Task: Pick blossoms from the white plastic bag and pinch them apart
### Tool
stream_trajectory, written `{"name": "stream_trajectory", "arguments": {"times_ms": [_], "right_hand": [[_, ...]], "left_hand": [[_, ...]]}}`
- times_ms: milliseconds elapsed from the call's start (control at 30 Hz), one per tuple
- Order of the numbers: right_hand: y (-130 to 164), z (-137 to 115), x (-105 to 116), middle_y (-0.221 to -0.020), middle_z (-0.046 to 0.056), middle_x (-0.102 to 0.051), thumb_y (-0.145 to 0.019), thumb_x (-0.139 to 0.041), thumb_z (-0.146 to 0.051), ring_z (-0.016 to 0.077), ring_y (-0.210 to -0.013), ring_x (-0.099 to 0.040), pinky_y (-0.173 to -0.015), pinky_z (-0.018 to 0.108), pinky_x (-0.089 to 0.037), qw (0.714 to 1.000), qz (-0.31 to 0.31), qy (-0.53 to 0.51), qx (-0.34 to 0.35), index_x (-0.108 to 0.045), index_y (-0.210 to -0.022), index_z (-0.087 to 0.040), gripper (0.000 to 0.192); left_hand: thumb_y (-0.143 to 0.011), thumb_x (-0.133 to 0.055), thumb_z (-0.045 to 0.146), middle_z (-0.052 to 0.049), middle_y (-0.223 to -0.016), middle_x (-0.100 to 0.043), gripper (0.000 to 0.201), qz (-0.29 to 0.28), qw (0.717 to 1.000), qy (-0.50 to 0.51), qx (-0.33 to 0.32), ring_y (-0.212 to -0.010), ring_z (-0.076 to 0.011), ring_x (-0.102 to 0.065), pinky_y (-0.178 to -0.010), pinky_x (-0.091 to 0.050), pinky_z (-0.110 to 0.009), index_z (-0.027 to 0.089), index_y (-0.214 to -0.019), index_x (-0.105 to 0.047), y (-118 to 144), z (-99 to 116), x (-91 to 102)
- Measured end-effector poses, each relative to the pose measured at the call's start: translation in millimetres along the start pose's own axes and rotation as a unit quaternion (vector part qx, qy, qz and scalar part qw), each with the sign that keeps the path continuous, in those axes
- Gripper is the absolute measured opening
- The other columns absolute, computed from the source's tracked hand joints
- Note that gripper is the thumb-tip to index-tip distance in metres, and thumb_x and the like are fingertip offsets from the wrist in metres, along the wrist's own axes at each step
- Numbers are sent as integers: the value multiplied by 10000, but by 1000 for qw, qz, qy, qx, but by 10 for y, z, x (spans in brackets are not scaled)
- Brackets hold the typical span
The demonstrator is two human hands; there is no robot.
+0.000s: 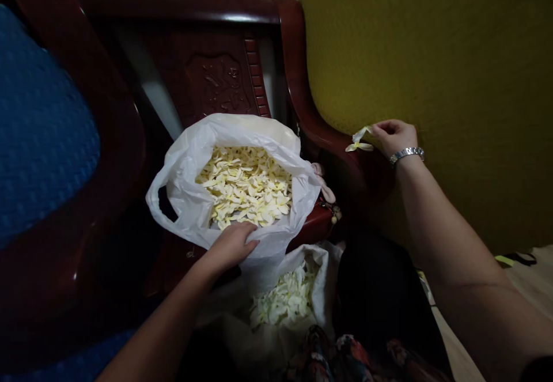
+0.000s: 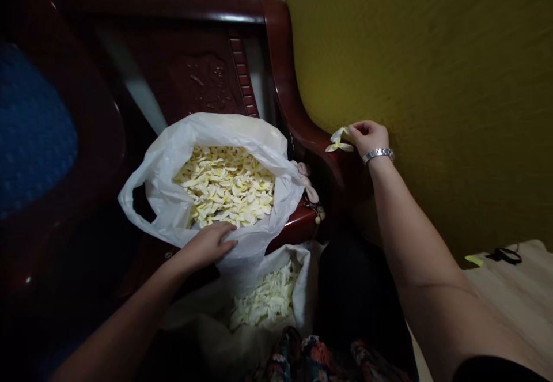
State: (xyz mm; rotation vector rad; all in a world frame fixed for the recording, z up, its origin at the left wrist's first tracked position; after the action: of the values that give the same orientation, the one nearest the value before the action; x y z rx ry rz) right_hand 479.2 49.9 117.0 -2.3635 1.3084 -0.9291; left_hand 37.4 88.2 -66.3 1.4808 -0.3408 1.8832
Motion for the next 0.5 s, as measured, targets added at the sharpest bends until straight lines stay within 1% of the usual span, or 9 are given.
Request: {"name": "stream_trajectory", "arguments": {"times_ms": [67,167,300,367,433,500], "right_hand": [[-8,42,-28,-804,78,-745,-732,-743,-213,212,-740,-678,-753,366,-563,1000,-21,15,-7,-731,-768,-153,71],[19,45,-114,-832,88,-759,-723,-752,-202,204,-746,-675,-737,347,-554,998,-47,49,10,-735,-797,-148,93],[4,84,-233,-876,98,-781,-745,-745,-220,227,-782,-696,-752,349,-550,988,-58,137,37,-756,-825,-158,102],[-16,103,-289,-906,116,-787,-774,-706,-204,260,-835,-706,-789,369,-547,975,-66,199,72,-770,-839,-156,103],[-20,117,-335,-940,133,-787,-796,-642,-157,294,-909,-700,-854,407,-535,956,-74,259,115,-777,-847,-151,144],[-1,128,-359,-975,144,-780,-805,-589,-125,312,-959,-678,-902,444,-519,941,-80,294,151,-774,-866,-153,196]], "left_hand": [[-910,-538,315,-188,-1343,-666,482,0,1000,-1,4,-1273,-345,-598,-1126,-429,-425,59,-1298,-663,10,-3,7],[-909,-535,314,-195,-1348,-658,483,-2,1000,-1,7,-1270,-348,-594,-1124,-430,-427,48,-1293,-661,23,-1,12],[-913,-529,318,-191,-1347,-658,484,-10,1000,-4,9,-1266,-342,-594,-1119,-431,-420,51,-1295,-658,30,-7,1],[-914,-527,318,-186,-1349,-658,475,-11,1000,-6,8,-1267,-336,-595,-1120,-429,-414,60,-1290,-661,30,-10,0],[-913,-527,316,-182,-1360,-656,461,-8,1000,-8,8,-1269,-328,-596,-1123,-427,-407,74,-1281,-665,30,-12,9],[-915,-524,321,-182,-1365,-655,452,-3,1000,-9,7,-1266,-326,-601,-1121,-431,-410,88,-1275,-668,32,-9,26]]}}
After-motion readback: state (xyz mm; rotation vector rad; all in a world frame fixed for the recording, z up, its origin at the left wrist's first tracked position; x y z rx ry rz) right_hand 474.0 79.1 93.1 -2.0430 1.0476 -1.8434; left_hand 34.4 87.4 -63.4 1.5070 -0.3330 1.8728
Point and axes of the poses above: each hand's wrist, its own y-axis away from the middle knuckle, its own x-axis out of the back of the hand, z = x × y, the point moved 7 cm from there along -y, towards the middle knuckle
